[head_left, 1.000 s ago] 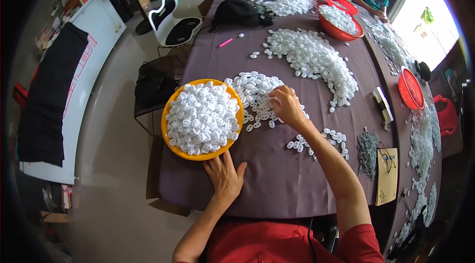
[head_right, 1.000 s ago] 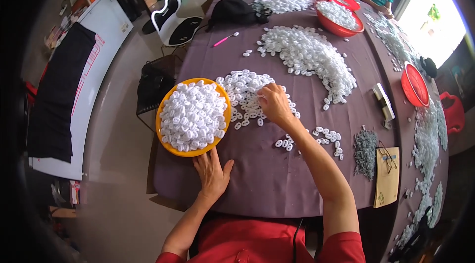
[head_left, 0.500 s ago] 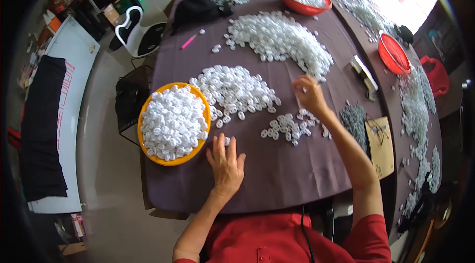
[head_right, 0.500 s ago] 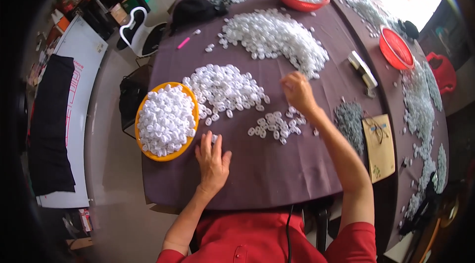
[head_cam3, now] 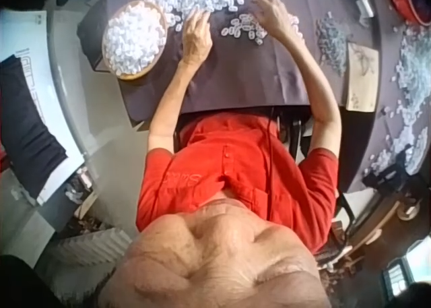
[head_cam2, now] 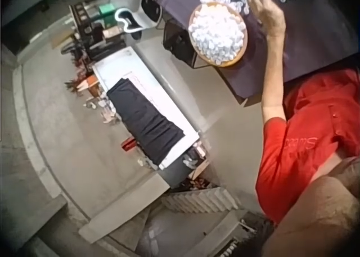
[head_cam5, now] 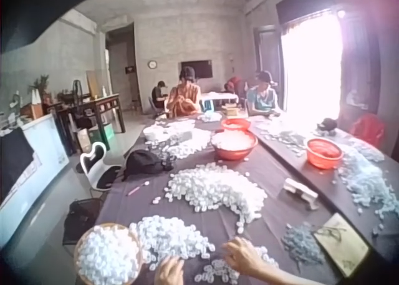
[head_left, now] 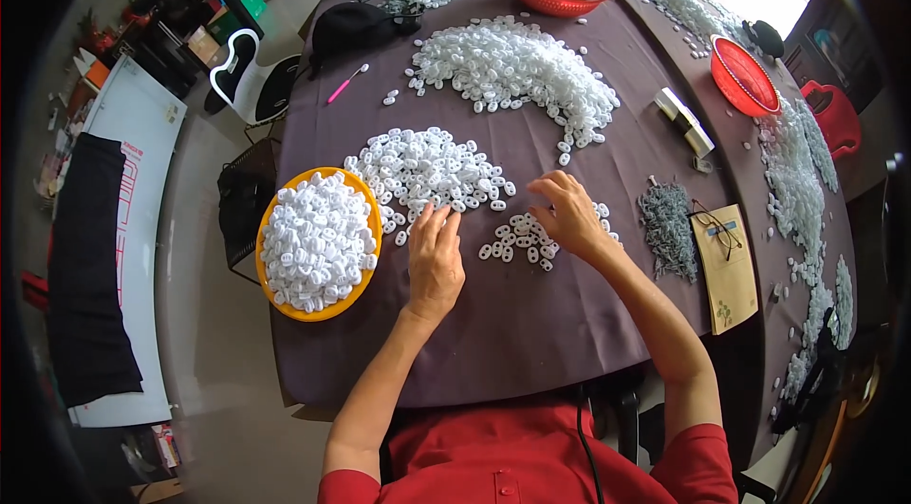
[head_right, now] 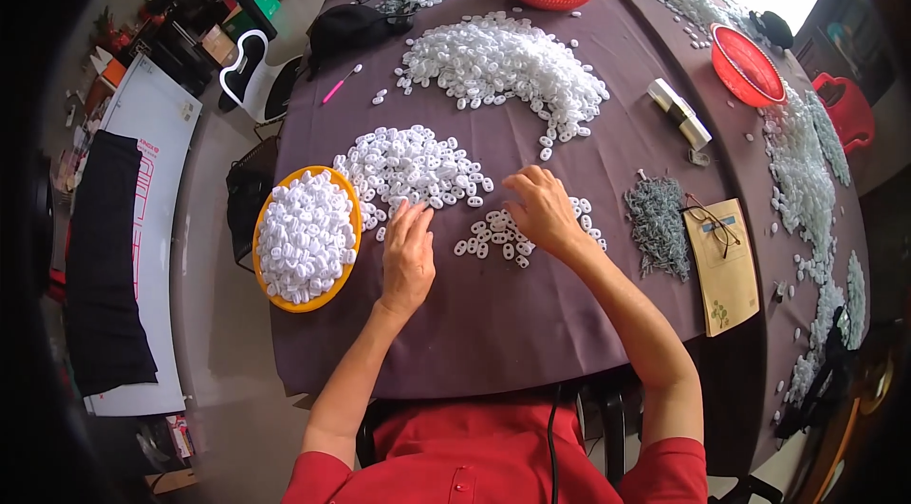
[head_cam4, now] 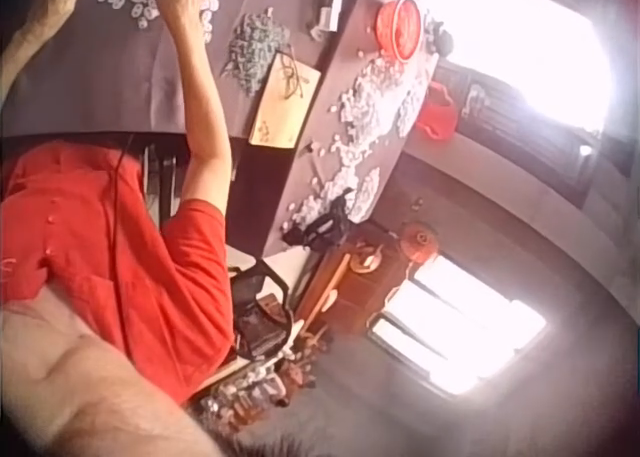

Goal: The person sorts plastic pieces on a table, puts on eyeglasses, and assembles plastic cord lock components by hand.

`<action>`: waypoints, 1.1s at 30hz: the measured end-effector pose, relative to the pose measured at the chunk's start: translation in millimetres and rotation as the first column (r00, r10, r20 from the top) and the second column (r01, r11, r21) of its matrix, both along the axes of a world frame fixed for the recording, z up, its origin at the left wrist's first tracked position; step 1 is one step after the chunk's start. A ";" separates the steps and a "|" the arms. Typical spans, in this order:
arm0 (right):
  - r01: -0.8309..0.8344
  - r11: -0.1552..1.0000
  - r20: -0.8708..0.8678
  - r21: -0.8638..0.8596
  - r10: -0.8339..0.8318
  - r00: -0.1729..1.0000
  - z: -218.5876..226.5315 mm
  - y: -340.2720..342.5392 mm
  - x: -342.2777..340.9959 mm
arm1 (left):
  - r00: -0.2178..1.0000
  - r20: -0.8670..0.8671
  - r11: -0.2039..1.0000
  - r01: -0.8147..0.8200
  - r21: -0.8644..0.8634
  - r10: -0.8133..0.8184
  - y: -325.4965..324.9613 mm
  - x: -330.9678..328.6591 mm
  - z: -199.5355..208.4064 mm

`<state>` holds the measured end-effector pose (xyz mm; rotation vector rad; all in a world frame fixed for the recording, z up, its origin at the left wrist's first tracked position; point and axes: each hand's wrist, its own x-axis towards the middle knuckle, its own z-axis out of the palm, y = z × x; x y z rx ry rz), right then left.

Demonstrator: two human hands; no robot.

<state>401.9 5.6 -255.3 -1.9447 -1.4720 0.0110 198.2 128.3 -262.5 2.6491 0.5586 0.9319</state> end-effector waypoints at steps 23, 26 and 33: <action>-0.272 0.942 -0.130 -0.198 0.250 0.960 3.7 135.8 -60.3 | 0.991 0.074 0.979 -0.101 -0.177 0.115 -0.7 -54.5 -14.6; -0.158 0.938 -0.101 -0.308 0.133 0.986 23.2 118.7 -49.6 | 0.992 0.071 0.984 -0.096 -0.148 0.107 -1.7 -59.5 -9.6; -0.221 0.954 -0.113 -0.205 0.201 0.973 3.9 50.2 14.6 | 0.998 -0.057 0.981 -0.033 -0.191 0.023 -35.2 -26.6 12.1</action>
